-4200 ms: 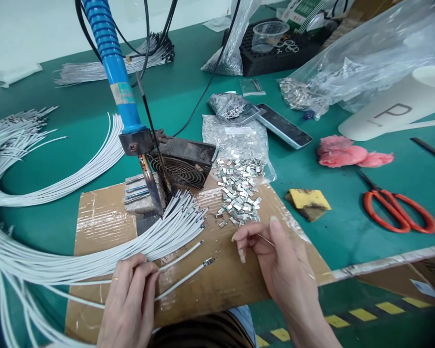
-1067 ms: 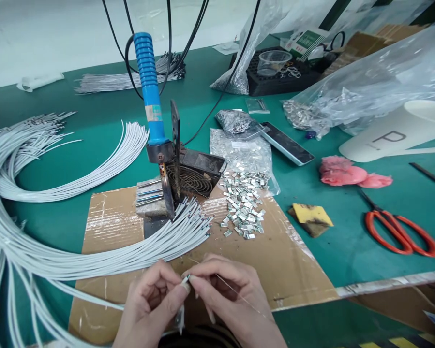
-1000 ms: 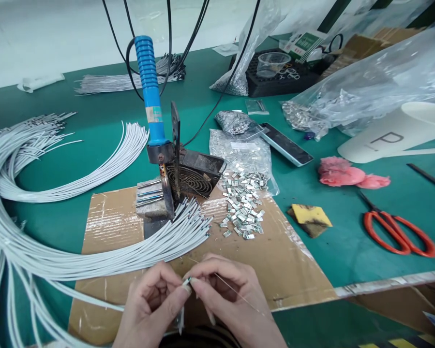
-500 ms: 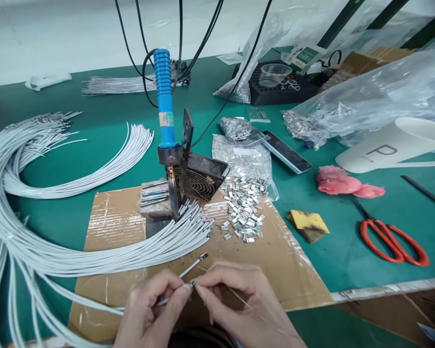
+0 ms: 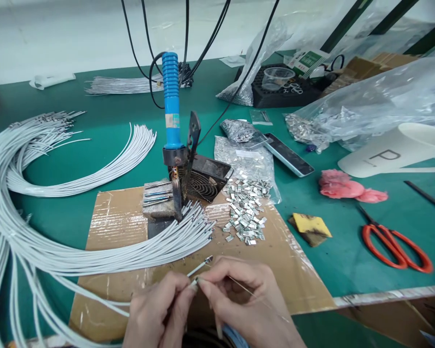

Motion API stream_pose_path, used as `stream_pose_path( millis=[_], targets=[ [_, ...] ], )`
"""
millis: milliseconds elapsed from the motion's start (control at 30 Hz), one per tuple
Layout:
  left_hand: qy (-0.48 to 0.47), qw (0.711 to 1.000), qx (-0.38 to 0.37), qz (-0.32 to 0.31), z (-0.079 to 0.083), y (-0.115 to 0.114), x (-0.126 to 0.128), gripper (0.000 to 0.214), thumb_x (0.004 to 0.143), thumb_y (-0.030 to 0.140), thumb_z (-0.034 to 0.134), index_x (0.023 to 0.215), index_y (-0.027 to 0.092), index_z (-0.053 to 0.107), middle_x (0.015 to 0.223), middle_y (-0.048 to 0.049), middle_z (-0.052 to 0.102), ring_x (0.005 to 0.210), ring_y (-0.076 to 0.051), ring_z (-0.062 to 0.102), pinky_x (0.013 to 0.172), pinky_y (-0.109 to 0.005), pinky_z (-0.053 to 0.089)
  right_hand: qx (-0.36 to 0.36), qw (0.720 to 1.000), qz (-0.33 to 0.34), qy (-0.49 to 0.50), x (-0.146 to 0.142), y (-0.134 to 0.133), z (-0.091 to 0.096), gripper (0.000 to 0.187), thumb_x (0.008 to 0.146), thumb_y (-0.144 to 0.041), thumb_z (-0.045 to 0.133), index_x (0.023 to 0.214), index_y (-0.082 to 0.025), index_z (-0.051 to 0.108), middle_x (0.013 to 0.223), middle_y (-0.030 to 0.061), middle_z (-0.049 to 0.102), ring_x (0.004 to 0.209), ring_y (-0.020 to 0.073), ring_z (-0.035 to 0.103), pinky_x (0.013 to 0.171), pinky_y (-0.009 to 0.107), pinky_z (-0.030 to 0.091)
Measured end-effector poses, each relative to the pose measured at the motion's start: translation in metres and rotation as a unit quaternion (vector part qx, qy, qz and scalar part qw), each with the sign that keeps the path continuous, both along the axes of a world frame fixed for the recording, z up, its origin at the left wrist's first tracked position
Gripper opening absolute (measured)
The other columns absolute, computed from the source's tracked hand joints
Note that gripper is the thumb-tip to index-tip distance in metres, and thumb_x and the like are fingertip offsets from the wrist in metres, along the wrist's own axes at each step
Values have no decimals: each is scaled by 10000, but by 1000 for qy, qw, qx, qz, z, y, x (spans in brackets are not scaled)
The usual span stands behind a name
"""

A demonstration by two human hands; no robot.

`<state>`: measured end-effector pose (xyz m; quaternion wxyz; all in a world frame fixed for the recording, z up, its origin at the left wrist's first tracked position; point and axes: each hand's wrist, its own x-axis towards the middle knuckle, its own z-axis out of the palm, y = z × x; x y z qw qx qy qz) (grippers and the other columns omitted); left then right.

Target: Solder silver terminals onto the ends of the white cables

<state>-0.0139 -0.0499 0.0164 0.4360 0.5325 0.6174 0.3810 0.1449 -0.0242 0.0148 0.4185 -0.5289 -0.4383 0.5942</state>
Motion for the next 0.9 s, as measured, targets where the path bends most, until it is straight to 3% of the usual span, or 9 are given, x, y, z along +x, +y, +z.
stream_pose_path(
  millis=[67,133,233,300,367,500,600,767,900],
  targets=[
    [-100,989,-110,4,5,4,1,475,908,607,689,665,201,648,507,32,487,465,-123,396,493,-263,268,43,998,-50,-2,-10,-8,-8,200,848,-233,732,655,-182,754,573,-9,570,465,106,486,447,237,381],
    [-201,962,-183,12,10,8,2,556,833,724,709,716,188,616,521,55,450,486,-102,342,499,-241,224,141,985,-90,-46,-19,-15,-16,168,873,-176,716,716,-203,770,584,2,596,505,131,527,476,248,415],
    [-297,925,-234,37,14,12,2,553,765,688,814,830,181,601,536,81,450,511,-78,287,515,-211,196,293,941,-123,-119,-28,-20,-24,213,865,-55,689,895,-241,787,630,15,655,550,152,561,524,267,461],
    [-325,913,-242,51,14,13,2,552,733,649,865,828,172,603,546,71,497,501,-64,300,506,-199,205,345,917,-124,-154,-28,-19,-25,275,846,-11,693,951,-254,771,654,17,682,557,156,567,568,287,496],
    [-327,912,-239,60,15,15,1,566,705,651,883,781,161,610,556,60,517,485,-53,314,488,-188,213,354,916,-96,-165,-22,-16,-22,267,855,-7,694,948,-248,761,676,22,704,566,159,577,588,297,508],
    [-256,934,-235,79,18,17,1,605,657,712,868,735,162,629,545,77,446,481,-56,273,444,-175,162,269,954,38,-127,0,-3,-11,157,973,-139,618,903,-207,741,709,30,696,627,163,608,601,285,484],
    [-212,948,-229,65,21,19,1,616,653,739,849,716,167,630,528,81,417,477,-65,254,445,-190,162,205,967,100,-118,10,8,-6,296,1050,-289,513,815,-195,665,701,11,602,658,153,581,598,264,440],
    [-177,958,-226,20,20,20,0,532,714,635,858,694,172,597,504,91,379,484,-71,235,486,-216,156,230,949,184,-111,9,17,-7,294,1044,-205,476,750,-210,490,726,-6,527,722,150,523,665,269,413],
    [-187,951,-246,-10,12,22,1,522,694,614,873,674,174,593,485,108,336,480,-67,175,481,-221,117,290,923,215,-128,6,16,-8,240,986,-109,475,770,-212,481,731,-8,507,727,153,494,682,281,412]
  ],
)
